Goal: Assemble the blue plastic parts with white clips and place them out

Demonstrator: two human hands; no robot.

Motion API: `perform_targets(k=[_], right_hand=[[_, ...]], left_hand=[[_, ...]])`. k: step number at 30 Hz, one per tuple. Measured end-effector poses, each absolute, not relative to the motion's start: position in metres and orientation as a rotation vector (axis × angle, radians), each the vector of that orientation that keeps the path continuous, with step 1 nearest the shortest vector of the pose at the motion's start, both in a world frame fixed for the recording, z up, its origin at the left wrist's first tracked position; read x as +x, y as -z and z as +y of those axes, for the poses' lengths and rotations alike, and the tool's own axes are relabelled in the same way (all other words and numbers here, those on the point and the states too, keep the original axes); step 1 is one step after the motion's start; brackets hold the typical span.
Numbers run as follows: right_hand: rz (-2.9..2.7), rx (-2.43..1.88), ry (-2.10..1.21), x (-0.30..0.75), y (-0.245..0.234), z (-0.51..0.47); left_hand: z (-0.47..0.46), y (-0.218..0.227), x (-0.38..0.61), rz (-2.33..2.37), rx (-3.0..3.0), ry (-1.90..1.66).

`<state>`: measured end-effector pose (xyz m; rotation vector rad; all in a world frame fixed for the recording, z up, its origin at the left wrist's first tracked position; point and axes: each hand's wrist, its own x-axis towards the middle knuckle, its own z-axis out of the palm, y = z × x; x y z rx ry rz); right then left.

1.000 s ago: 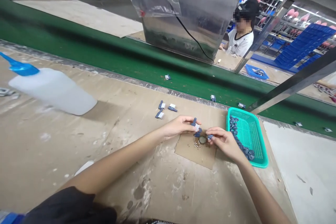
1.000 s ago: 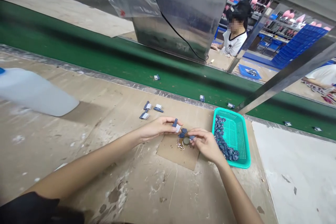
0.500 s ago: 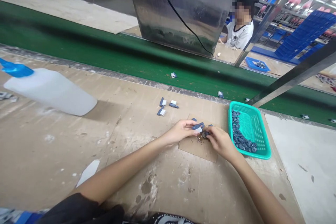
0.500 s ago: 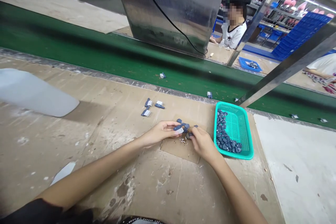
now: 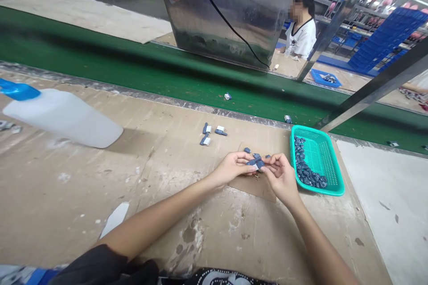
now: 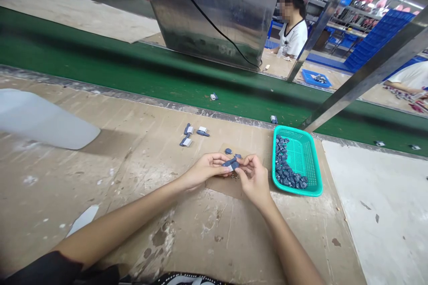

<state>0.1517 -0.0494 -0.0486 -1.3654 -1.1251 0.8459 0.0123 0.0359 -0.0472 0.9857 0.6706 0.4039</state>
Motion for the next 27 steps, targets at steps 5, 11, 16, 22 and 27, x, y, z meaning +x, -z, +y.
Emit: perform_targets(k=[5, 11, 16, 22, 27], right_hand=[[-1.470, -1.453, -0.613, 0.143, 0.046, -0.056], [-1.921, -1.831, 0.034, 0.145, 0.044, -0.047], [-2.057, -1.773, 0.201, 0.154, 0.043, -0.041], [-1.837, -1.919, -0.010, 0.210, 0.021, -0.047], [-1.744, -2.066, -0.152, 0.279, 0.034, -0.073]], left_hand=[[0.031, 0.043, 0.014, 0.680, 0.922, -0.498], [0.023, 0.039, 0.016, 0.666, 0.994, -0.508], [0.023, 0.030, 0.024, 0.661, 1.067, -0.487], [0.081, 0.029, 0.081, 0.589, 1.546, -0.496], [0.147, 0.046, 0.132, 0.866, 2.039, -0.586]])
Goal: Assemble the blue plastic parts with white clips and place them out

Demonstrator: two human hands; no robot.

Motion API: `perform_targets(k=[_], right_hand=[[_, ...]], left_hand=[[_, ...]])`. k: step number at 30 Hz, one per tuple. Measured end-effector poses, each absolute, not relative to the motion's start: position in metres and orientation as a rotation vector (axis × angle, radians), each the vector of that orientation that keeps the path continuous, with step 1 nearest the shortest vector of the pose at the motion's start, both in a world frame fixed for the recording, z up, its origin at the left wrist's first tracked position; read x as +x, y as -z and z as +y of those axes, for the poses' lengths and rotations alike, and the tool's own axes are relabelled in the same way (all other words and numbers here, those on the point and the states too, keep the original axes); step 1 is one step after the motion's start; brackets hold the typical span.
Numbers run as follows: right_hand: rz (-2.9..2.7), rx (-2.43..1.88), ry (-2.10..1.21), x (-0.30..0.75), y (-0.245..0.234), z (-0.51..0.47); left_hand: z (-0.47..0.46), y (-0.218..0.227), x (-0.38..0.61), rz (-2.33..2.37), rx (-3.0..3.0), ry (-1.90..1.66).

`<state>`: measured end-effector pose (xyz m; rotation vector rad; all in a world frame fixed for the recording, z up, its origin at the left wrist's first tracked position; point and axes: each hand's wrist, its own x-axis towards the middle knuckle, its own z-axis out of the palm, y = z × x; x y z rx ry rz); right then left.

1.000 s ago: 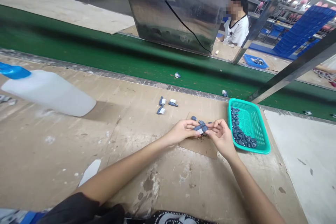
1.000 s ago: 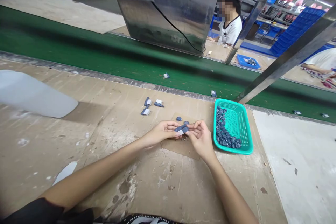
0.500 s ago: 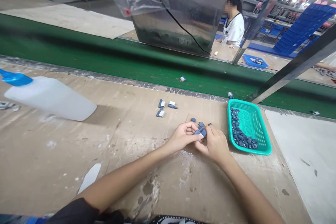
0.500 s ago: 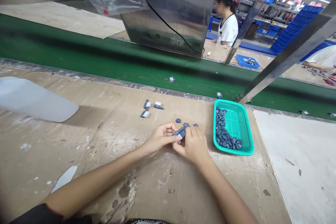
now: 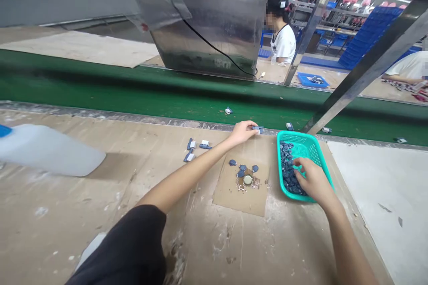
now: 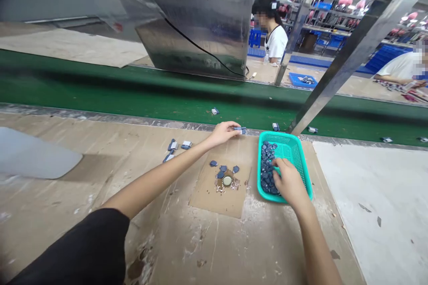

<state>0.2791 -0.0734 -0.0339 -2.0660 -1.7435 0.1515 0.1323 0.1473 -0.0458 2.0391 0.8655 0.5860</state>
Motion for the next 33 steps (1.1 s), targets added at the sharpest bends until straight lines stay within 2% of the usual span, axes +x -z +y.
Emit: perform_targets(k=[3, 11, 17, 21, 24, 28, 33], right_hand=[[-1.743, -2.105, -0.315, 0.298, 0.049, -0.080], [-1.803, -2.100, -0.393, 0.301, 0.048, -0.067], [-1.556, -1.986, -0.469, 0.310, 0.050, -0.069], [-1.088, -1.673, -0.793, 0.306, 0.041, -0.071], [-0.995, -1.521, -0.967, 0.289, 0.031, -0.071], [-1.181, -1.470, -1.016, 0.251, 0.026, -0.064], [-1.838, -1.526, -0.663, 0.206, 0.035, -0.051]], left_hand=[[0.174, 0.052, 0.144, 0.988, 2.103, -0.657], [0.232, 0.055, 0.134, 1.337, 1.947, -0.710], [0.217, 0.052, 0.110, 1.158, 1.677, -0.702], [0.176, 0.043, 0.077, 0.961, 1.459, -0.670], [0.140, 0.034, 0.048, 0.811, 1.141, -0.618], [0.097, 0.026, 0.020, 0.714, 0.887, -0.538], [0.063, 0.028, 0.002, 0.689, 0.837, -0.417]])
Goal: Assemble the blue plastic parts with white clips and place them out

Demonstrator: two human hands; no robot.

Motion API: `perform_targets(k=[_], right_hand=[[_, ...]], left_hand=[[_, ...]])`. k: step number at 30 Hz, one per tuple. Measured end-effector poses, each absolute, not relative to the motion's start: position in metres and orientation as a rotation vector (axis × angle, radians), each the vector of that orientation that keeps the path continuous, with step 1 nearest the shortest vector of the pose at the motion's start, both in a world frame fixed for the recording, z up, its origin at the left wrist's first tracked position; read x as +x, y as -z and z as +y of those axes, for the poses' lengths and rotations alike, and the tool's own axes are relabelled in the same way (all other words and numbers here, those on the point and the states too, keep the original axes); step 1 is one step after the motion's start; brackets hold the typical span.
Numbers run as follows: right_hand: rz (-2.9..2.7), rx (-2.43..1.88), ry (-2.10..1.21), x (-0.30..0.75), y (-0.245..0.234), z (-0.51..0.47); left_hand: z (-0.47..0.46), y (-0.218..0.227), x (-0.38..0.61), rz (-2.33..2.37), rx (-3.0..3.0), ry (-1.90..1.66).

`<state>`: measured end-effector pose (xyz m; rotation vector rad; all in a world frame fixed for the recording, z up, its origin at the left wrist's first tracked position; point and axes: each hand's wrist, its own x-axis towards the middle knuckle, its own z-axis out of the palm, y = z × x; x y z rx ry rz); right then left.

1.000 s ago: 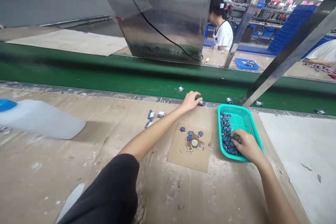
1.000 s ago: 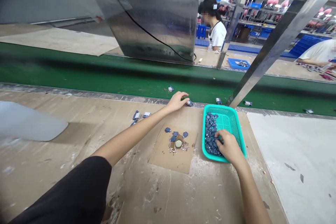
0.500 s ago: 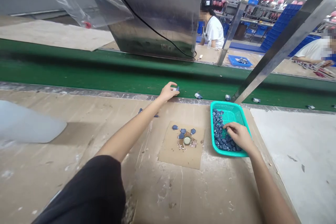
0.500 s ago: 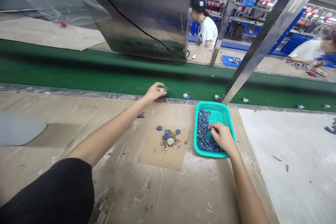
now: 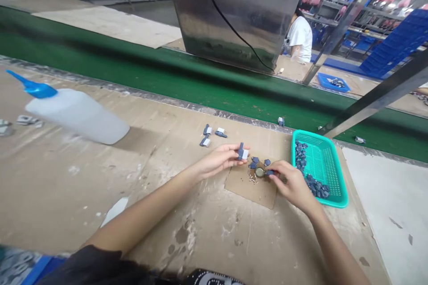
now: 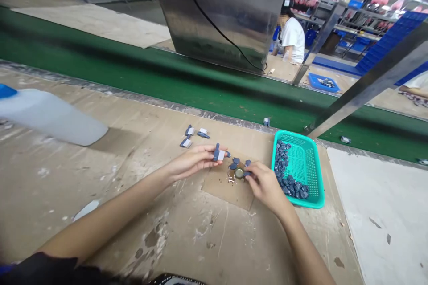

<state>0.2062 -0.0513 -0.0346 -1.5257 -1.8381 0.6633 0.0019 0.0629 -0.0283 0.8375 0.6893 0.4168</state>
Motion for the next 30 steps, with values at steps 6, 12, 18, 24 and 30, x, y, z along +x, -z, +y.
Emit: perform_targets(k=[6, 12, 18, 24, 30], right_hand=[[-2.196, -1.510, -0.435, 0.191, 0.048, -0.038], [-2.360, -1.545, -0.231, 0.186, 0.054, -0.032], [-2.266, -1.555, -0.334, 0.188, 0.057, -0.033], [-1.492, -1.461, -0.796, 0.189, 0.032, -0.041], [-1.103, -1.252, -1.151, 0.175, 0.022, -0.044]], left_hand=[[0.048, 0.040, -0.006, 0.638, 1.025, -0.319], [0.050, 0.052, -0.004, 0.680, 1.039, -0.372], [0.051, 0.056, -0.003, 0.625, 1.045, -0.321], [0.045, 0.051, 0.004, 0.600, 0.978, -0.334], [0.040, 0.049, 0.009, 0.608, 1.035, -0.272]])
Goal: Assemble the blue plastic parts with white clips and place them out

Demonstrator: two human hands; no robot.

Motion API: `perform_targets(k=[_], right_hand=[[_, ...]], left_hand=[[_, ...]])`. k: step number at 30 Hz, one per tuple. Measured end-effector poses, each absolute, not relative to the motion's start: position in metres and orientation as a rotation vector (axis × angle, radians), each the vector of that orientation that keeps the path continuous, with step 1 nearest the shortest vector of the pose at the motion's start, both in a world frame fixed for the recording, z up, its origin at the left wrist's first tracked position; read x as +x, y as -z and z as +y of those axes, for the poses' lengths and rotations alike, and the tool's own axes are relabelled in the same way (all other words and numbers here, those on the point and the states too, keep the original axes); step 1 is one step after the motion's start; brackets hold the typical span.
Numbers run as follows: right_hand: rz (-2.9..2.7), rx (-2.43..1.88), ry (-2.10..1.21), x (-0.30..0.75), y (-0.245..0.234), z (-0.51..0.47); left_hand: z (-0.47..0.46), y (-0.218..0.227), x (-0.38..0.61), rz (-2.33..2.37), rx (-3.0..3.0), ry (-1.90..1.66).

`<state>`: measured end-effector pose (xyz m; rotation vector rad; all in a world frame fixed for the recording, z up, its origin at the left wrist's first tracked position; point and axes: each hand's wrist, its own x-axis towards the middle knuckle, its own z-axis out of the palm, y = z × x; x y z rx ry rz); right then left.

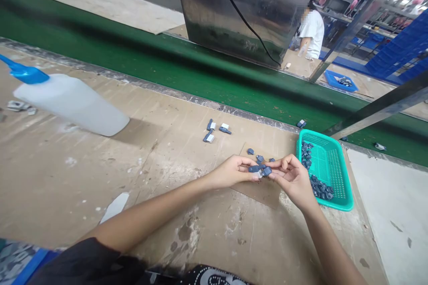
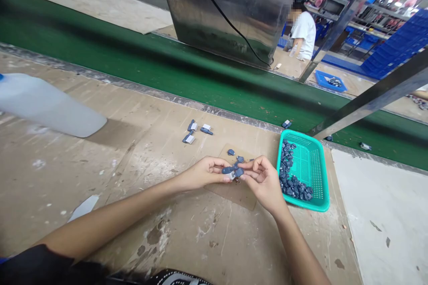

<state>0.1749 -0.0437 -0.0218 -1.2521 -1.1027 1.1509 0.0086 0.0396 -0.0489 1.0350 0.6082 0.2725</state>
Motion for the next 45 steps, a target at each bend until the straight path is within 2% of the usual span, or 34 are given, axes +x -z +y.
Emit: perform_targets(k=[5, 10, 14, 20, 23, 27, 31, 36, 40, 45], right_hand=[[-1.117, -1.307, -1.047, 0.168, 0.026, -0.048], [-1.182, -1.377, -0.751, 0.157, 0.036, -0.062], [-1.454, -1.391, -0.624, 0.157, 0.035, -0.066], [-2.035, -1.640, 0.109, 0.168, 0.024, -0.056], [-2.035, -1.569, 0.282, 0.166, 0.027, -0.056], [-1.960, -1.640, 0.268, 0.171, 0.032, -0.053], [-1.840, -1.864, 0.142, 0.216, 0.032, -0.046], [-1.723, -2.016, 0.026, 0.291, 0.041, -0.054], [-1.859, -2.015, -0.184, 0.310, 0.056, -0.058], [-1.836, -2.082, -0.203, 0.310, 0.063, -0.055]], left_hand=[[0.037, 0.047, 0.011, 0.575, 1.062, -0.293], [0.028, 0.039, 0.018, 0.629, 1.027, -0.423], [0.022, 0.032, 0.024, 0.631, 1.011, -0.432], [0.017, 0.021, 0.029, 0.635, 1.127, -0.406], [0.010, 0.017, 0.030, 0.625, 1.130, -0.414], [0.018, 0.019, 0.045, 0.592, 1.195, -0.435], [0.076, 0.031, 0.086, 0.571, 1.495, -0.460], [0.175, 0.040, 0.124, 0.999, 1.964, -0.503], [0.216, 0.040, 0.108, 1.145, 2.060, -0.508], [0.216, 0.033, 0.049, 1.145, 2.272, -0.388]])
